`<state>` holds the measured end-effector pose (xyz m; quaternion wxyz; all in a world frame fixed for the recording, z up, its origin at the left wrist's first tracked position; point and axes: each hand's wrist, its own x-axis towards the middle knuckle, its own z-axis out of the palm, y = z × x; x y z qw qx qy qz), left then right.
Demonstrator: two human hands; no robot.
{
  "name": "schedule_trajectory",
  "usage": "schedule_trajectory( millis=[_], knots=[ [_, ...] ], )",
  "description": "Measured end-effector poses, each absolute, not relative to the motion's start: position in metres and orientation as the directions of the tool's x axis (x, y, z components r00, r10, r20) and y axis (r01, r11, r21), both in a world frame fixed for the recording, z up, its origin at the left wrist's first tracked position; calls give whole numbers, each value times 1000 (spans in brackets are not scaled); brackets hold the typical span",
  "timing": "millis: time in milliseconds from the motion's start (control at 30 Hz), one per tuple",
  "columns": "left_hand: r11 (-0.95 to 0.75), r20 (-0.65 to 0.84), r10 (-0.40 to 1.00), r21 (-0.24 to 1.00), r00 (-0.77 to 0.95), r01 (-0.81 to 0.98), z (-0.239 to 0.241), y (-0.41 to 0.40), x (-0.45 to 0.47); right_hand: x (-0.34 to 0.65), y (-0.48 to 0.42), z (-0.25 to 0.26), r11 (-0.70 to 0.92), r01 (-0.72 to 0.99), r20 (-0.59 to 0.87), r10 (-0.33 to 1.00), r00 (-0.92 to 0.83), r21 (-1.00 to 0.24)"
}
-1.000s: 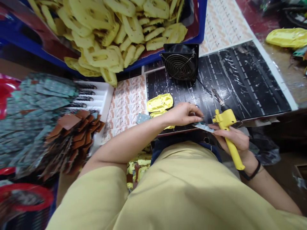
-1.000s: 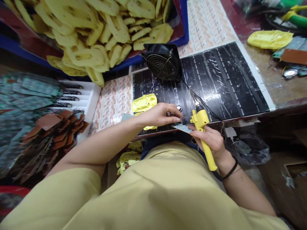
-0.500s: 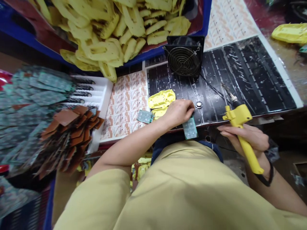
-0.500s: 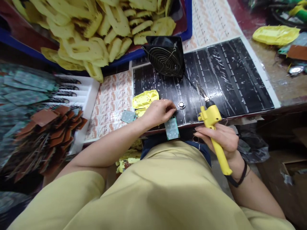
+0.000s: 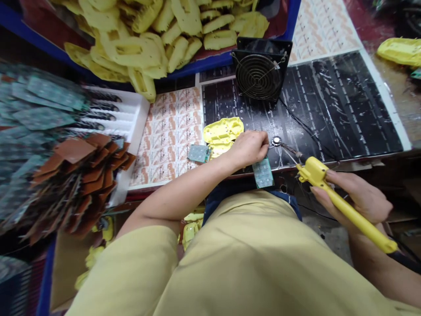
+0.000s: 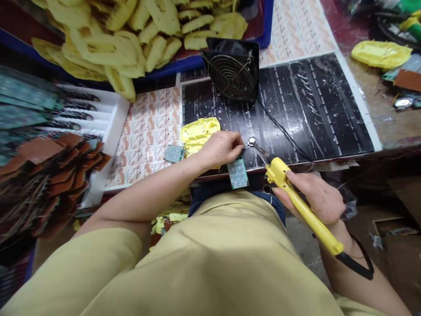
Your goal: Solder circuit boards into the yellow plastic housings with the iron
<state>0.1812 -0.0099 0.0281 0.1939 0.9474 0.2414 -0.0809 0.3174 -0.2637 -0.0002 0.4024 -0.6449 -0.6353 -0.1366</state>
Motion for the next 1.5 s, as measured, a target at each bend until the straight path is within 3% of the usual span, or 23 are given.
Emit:
schedule_trajectory(
  millis=[100, 533, 733, 1067, 1367, 1500],
  knots=[
    [-801, -256, 425, 341, 868, 492, 29, -10, 181, 315, -257, -4, 206, 909, 716, 685, 130, -362],
    [-810, -292, 417, 311, 861, 497, 34, -12, 185, 323, -239, 13, 278, 945, 698, 711, -84, -170],
    [-809, -302, 412, 312, 860, 498, 34, -11, 185, 334, -256, 9, 152, 942, 686, 720, 103, -301],
    [-855, -237, 393, 260, 888, 448, 39, -7, 182, 319, -231, 10, 136, 972, 836, 541, 91, -193],
    [-803, -277, 430, 316, 859, 504, 42, -12, 185, 318, -216, -33, 206, 878, 703, 686, 184, -431],
    [-807, -291, 424, 309, 857, 504, 41, -9, 188, 310, -217, -57, 280, 878, 653, 756, 47, -388]
  ],
)
